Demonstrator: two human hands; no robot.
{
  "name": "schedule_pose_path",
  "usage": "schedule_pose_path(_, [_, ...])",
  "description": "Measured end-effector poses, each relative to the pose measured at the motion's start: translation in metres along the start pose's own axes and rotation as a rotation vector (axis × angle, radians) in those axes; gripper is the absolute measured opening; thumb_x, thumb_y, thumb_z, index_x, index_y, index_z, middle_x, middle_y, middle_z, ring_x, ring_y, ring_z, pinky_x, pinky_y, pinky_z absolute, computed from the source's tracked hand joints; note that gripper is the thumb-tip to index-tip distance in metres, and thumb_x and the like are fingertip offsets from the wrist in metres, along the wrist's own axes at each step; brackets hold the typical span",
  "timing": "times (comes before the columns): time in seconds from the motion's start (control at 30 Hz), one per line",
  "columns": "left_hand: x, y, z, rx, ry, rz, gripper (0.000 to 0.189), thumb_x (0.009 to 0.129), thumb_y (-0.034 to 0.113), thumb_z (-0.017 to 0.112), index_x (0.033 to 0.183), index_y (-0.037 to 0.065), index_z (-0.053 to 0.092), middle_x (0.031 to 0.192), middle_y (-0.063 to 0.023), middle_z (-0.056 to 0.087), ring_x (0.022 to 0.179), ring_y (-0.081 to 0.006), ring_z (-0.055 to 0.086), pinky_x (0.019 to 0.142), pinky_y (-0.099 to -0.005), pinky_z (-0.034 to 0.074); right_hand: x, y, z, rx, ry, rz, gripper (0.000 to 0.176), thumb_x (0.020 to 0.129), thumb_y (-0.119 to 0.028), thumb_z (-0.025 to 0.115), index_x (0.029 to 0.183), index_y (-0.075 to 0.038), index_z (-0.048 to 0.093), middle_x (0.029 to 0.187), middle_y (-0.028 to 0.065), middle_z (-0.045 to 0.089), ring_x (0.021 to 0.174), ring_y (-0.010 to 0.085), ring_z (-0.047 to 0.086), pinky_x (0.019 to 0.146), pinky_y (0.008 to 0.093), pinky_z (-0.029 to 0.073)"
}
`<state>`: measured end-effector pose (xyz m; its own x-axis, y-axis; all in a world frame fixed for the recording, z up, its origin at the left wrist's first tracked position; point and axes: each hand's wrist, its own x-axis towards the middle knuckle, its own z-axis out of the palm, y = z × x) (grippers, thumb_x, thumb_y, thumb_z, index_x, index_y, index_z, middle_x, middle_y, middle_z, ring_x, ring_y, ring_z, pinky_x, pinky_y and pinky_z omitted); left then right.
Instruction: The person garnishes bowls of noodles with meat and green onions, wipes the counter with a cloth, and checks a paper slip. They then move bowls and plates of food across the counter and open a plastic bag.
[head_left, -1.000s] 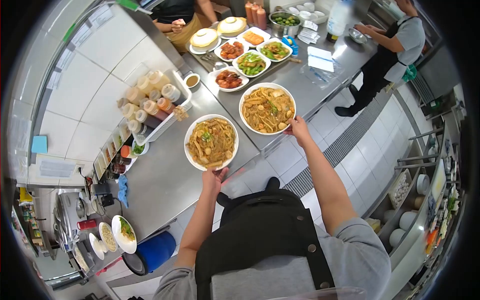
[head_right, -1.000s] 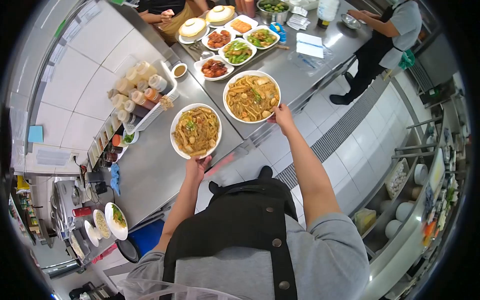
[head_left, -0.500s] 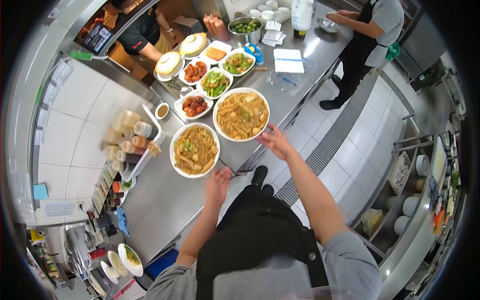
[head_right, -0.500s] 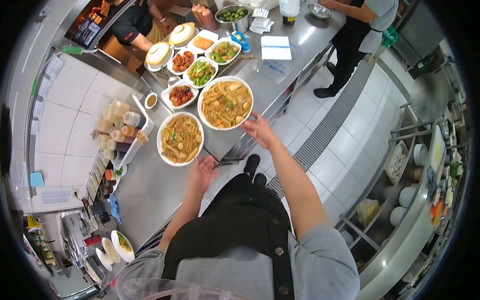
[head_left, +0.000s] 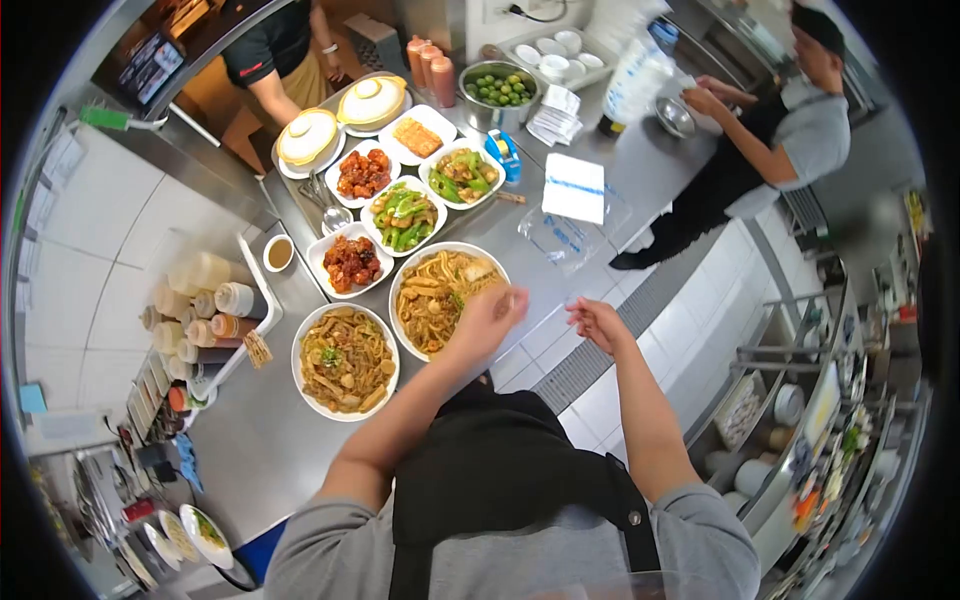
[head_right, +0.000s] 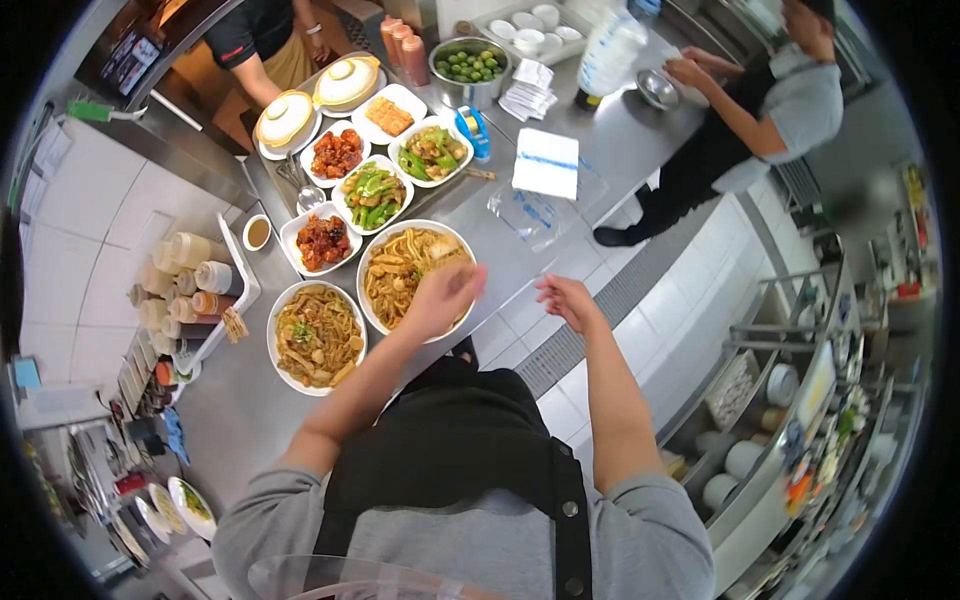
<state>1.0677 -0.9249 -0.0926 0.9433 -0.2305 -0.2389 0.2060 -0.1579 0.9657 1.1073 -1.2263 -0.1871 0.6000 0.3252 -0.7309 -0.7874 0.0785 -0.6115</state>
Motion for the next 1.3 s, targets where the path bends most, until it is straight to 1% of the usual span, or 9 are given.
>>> schedule_pose_path(0.13, [0.159,-0.035,0.006,0.726,0.330,0.431,0.028,0.081,0.002,0.062,0.108,-0.005,0.063,0.105,-0.0222,0.063,0.087,-0.0288,0.068,0.074,-0.0376,0.057,0.023,0.069,-0.138,-0.249,0.152,-0.140,0.027,0.097,-0.033,0.057,0.091,-0.008,0.064,0.070,0.0013,0.058,0.057,0.0130,0.053,0.050,0.0265,0.038])
schedule_pose_path(0.17, [0.190,-0.055,0.009,0.929,0.374,0.464,0.029,0.079,0.002,0.063,0.107,-0.003,0.064,0.103,-0.0225,0.063,0.087,-0.0299,0.068,0.073,-0.0383,0.057,0.021,0.099,-0.144,0.120,0.462,-0.233,0.023,0.095,-0.030,0.059,0.089,-0.008,0.062,0.070,0.0009,0.058,0.056,0.0123,0.052,0.049,0.0268,0.038])
schedule_pose_path(0.23, [0.216,-0.054,0.011,1.196,0.410,0.399,0.026,0.077,0.006,0.066,0.102,0.000,0.068,0.093,-0.0181,0.064,0.085,-0.0281,0.067,0.070,-0.0377,0.058,-0.014,0.133,-0.176,0.060,0.603,0.015,0.017,0.093,-0.023,0.061,0.084,-0.009,0.061,0.073,0.0010,0.057,0.052,0.0123,0.051,0.046,0.0288,0.041])
schedule_pose_path(0.43, [0.226,-0.030,-0.003,1.420,0.099,0.258,0.017,0.079,0.009,0.063,0.094,0.004,0.069,0.099,-0.0139,0.063,0.090,-0.0248,0.065,0.068,-0.0338,0.057,-0.037,0.171,-0.254,-0.099,0.620,0.352,0.020,0.091,-0.026,0.062,0.087,-0.007,0.061,0.070,0.0050,0.057,0.055,0.0182,0.056,0.049,0.0347,0.045])
schedule_pose_path(0.57, [0.231,-0.005,0.017,1.235,0.443,0.455,0.012,0.079,0.009,0.062,0.090,0.010,0.063,0.094,-0.0069,0.058,0.092,-0.0245,0.060,0.069,-0.0347,0.052,0.012,0.105,-0.321,-0.336,0.550,0.318,0.022,0.090,-0.029,0.062,0.087,-0.007,0.060,0.072,0.0072,0.059,0.057,0.0207,0.058,0.050,0.0371,0.046])
schedule_pose_path(0.77, [0.162,0.088,0.044,0.578,0.642,0.321,0.019,0.091,0.008,0.054,0.109,0.005,0.058,0.103,-0.0114,0.056,0.099,-0.0301,0.059,0.082,-0.0398,0.051,0.113,0.008,-0.392,-0.710,0.388,0.032,0.026,0.089,-0.032,0.062,0.087,-0.006,0.059,0.073,0.0106,0.062,0.061,0.0245,0.060,0.052,0.0407,0.047])
schedule_pose_path(1.0, [-0.030,0.040,0.006,0.419,1.405,0.041,0.051,0.087,-0.009,0.054,0.135,0.007,0.055,0.103,-0.0108,0.062,0.086,-0.0208,0.062,0.083,-0.0314,0.051,0.163,-0.045,-0.362,-0.839,0.291,0.337,0.017,0.091,-0.023,0.059,0.097,-0.007,0.061,0.078,0.0103,0.064,0.060,0.0240,0.063,0.046,0.0380,0.048])
schedule_pose_path(1.07, [-0.110,0.019,-0.014,0.597,1.647,-0.048,0.046,0.088,-0.007,0.057,0.132,0.003,0.056,0.103,-0.0095,0.066,0.086,-0.0178,0.063,0.083,-0.0307,0.051,0.174,-0.041,-0.339,-0.891,0.216,0.345,0.018,0.091,-0.023,0.058,0.099,-0.007,0.061,0.079,0.0104,0.064,0.061,0.0240,0.063,0.047,0.0378,0.048])
schedule_pose_path(1.3, [-0.315,-0.025,-0.115,-0.411,1.976,0.117,0.028,0.084,-0.001,0.069,0.111,-0.008,0.066,0.097,-0.0100,0.070,0.078,-0.0135,0.065,0.064,-0.0239,0.049,0.183,-0.003,-0.268,-0.874,0.107,0.308,0.020,0.092,-0.022,0.056,0.104,-0.007,0.063,0.083,0.0108,0.066,0.064,0.0239,0.064,0.049,0.0370,0.047])
